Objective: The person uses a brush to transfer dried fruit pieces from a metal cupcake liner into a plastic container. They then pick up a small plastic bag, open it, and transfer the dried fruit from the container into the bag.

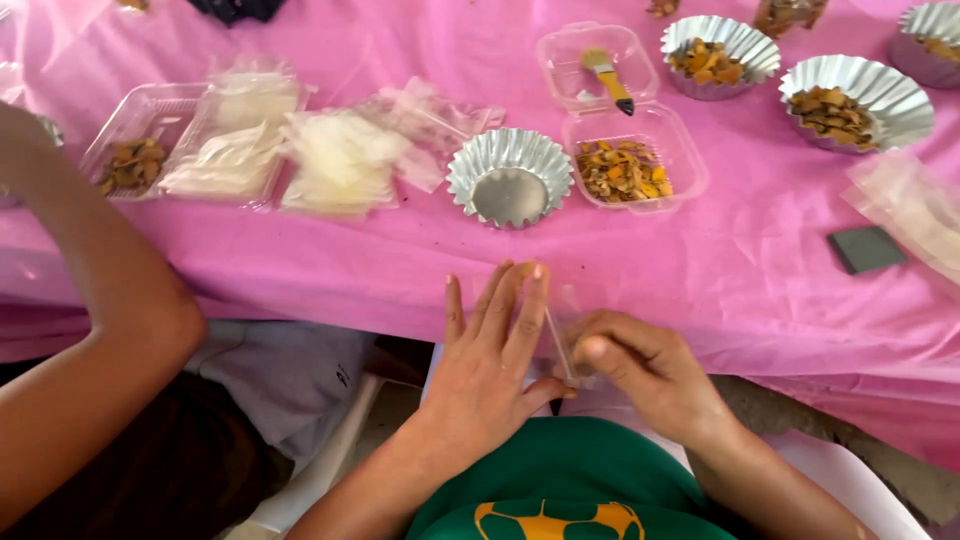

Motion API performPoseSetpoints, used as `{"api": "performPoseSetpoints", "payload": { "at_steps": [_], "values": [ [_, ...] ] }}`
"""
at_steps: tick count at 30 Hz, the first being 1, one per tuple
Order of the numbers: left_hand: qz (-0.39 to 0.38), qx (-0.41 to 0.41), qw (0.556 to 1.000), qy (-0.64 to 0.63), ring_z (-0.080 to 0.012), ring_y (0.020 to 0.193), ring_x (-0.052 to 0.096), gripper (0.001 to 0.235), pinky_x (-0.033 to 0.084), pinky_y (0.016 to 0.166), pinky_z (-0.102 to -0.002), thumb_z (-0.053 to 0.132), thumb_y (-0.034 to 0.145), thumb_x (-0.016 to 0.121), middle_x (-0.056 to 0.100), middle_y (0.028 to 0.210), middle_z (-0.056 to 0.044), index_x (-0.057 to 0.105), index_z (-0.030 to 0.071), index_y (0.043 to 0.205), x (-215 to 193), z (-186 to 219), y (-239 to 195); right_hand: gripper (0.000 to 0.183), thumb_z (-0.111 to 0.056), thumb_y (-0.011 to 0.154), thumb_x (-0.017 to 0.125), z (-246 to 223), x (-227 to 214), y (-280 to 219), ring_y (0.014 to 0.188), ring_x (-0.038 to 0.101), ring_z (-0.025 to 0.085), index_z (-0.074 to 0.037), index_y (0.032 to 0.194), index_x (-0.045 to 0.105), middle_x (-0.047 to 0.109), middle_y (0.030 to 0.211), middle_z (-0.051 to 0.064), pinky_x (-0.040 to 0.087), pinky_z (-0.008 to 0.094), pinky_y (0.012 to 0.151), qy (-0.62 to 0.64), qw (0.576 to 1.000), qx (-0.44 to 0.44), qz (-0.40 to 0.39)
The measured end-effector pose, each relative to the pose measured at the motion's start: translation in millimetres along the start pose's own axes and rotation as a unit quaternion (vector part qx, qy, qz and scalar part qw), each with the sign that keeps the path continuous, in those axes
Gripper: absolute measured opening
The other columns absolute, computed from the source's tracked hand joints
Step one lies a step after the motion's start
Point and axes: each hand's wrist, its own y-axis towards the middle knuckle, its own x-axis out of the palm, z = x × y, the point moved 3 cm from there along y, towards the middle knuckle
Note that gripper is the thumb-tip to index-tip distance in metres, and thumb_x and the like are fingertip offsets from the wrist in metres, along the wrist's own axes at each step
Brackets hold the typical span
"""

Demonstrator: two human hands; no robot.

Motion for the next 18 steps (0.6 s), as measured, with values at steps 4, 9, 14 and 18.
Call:
{"api": "performPoseSetpoints", "payload": {
  "at_steps": [4, 9, 14, 18],
  "values": [
    [0.002, -0.006, 1.0, 0.008, -0.0404, 0.154, 0.036, 0.132, 0.021, 0.118, -0.078, 0.063, 0.074, 0.087, 0.036, 0.163, -0.022, 0.007, 0.007, 0.163, 6.4, 0.2, -0.9, 0.041, -0.033, 0.106, 0.052, 4.6, -3.3, 2.3, 0.068, 0.068, 0.024, 0.003, 0.094, 0.068, 0.071, 0.081, 0.015, 0.052, 0.033, 0.065, 0.133, 0.991, 0.027, -0.007],
    [-0.016, 0.002, 1.0, -0.007, -0.0391, 0.155, 0.034, 0.145, 0.018, 0.119, -0.076, 0.055, 0.063, 0.098, 0.036, 0.162, -0.019, 0.006, 0.007, 0.163, 9.1, 0.6, 0.0, 0.029, -0.019, 0.095, 0.07, 21.8, -5.7, 0.6, 0.068, 0.069, 0.025, 0.006, 0.111, 0.069, 0.072, 0.081, 0.015, 0.059, 0.036, 0.066, 0.183, 0.981, 0.061, -0.005],
    [-0.011, 0.005, 0.999, -0.044, -0.04, 0.154, 0.035, 0.146, 0.019, 0.119, -0.075, 0.054, 0.063, 0.098, 0.037, 0.161, -0.021, 0.002, 0.007, 0.163, 6.4, -0.8, -1.3, 0.026, -0.006, 0.099, 0.061, 42.9, -13.2, -4.9, 0.077, 0.072, 0.026, 0.012, 0.115, 0.072, 0.078, 0.096, 0.021, 0.06, 0.036, 0.067, 0.255, 0.959, 0.121, 0.015],
    [-0.032, 0.009, 0.998, -0.045, -0.0387, 0.154, 0.033, 0.144, 0.022, 0.117, -0.077, 0.05, 0.061, 0.102, 0.035, 0.162, -0.018, 0.01, 0.005, 0.162, 4.7, 1.3, -1.1, 0.016, -0.001, 0.095, 0.066, 62.7, -20.8, -10.8, 0.073, 0.063, 0.018, 0.01, 0.099, 0.076, 0.075, 0.081, 0.014, 0.051, 0.03, 0.067, 0.183, 0.973, 0.136, 0.031]
  ]
}}
